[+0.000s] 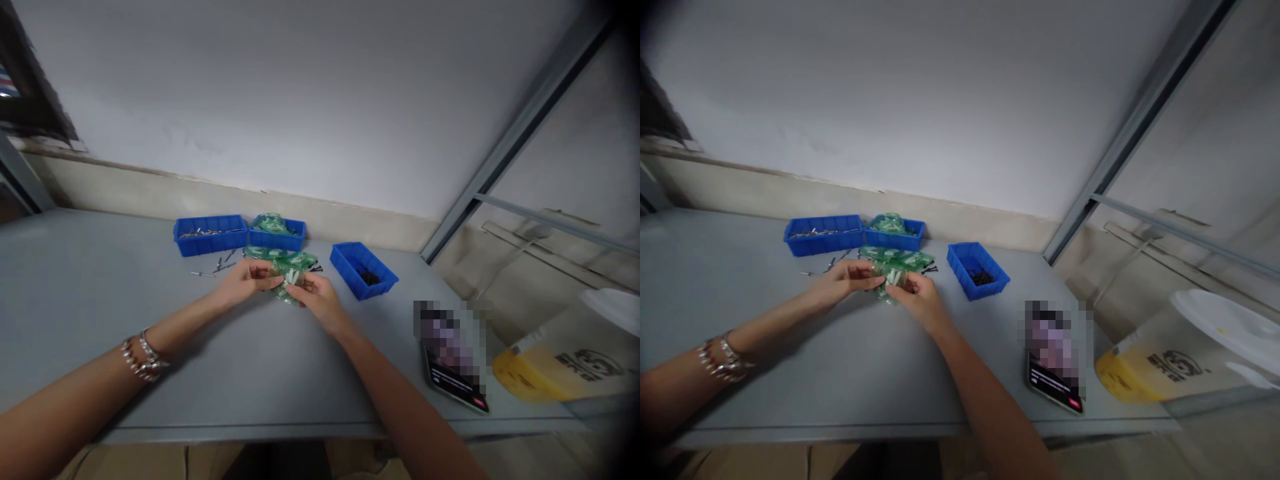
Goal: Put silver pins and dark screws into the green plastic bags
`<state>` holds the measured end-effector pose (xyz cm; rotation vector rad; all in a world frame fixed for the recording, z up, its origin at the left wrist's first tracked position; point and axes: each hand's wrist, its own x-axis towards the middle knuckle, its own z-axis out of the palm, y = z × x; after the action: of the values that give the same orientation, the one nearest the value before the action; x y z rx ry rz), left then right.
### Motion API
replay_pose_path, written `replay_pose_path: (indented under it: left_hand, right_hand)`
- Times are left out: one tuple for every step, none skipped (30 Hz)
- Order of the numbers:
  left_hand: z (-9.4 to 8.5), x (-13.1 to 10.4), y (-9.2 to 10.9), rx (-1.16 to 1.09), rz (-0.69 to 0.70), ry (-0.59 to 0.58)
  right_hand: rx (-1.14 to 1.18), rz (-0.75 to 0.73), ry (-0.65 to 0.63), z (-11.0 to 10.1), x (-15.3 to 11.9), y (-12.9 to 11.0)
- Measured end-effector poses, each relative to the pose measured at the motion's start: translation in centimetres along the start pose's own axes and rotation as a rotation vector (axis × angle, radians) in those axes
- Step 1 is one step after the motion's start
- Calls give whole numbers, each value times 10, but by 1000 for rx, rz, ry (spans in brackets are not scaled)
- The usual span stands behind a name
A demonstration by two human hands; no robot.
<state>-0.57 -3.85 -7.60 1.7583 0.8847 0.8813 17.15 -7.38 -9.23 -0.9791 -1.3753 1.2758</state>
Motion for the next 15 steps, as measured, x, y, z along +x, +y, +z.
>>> replay_pose_path:
  left_hand:
    - [0, 0, 0, 1, -6, 1]
    - [0, 0, 0, 1, -13, 4]
    - [-1, 1, -1, 2, -20, 8]
    - [0, 1, -1, 3, -23, 13]
    - [0, 1, -1, 2, -24, 18]
    - [0, 2, -2, 0, -23, 24]
    - [0, 2, -3, -2, -22, 28]
    - [0, 2, -3, -4, -20, 28]
    - [1, 2, -4, -7, -18, 25]
    - [1, 2, -4, -11, -15, 17]
    - [1, 2, -5, -15, -13, 4]
    - [1, 2, -5, -20, -13, -15]
    - [1, 2, -5, -24, -14, -37]
    - [1, 2, -5, -27, -18, -54]
    - [1, 2, -5, -26, -23, -69]
  right_hand:
    - [-5, 1, 3, 0, 0, 0]
    - [-9, 4, 7, 0, 0, 0]
    - [-13, 6, 11, -1, 0, 0]
    - [-16, 8, 13, -1, 0, 0]
    - [-21, 9, 15, -1, 0, 0]
    - [-25, 8, 16, -1, 0, 1]
    - [-27, 7, 16, -1, 0, 1]
    - [-28, 5, 15, -1, 0, 1]
    - [-29, 6, 14, -1, 0, 1]
    - [-27, 5, 12, -1, 0, 1]
    - [-24, 3, 11, -2, 0, 1]
    - [-21, -1, 10, -2, 0, 1]
    - [-18, -6, 12, -2, 0, 1]
    - [-17, -11, 16, -2, 0, 1]
    - [-18, -15, 22, -2, 0, 1]
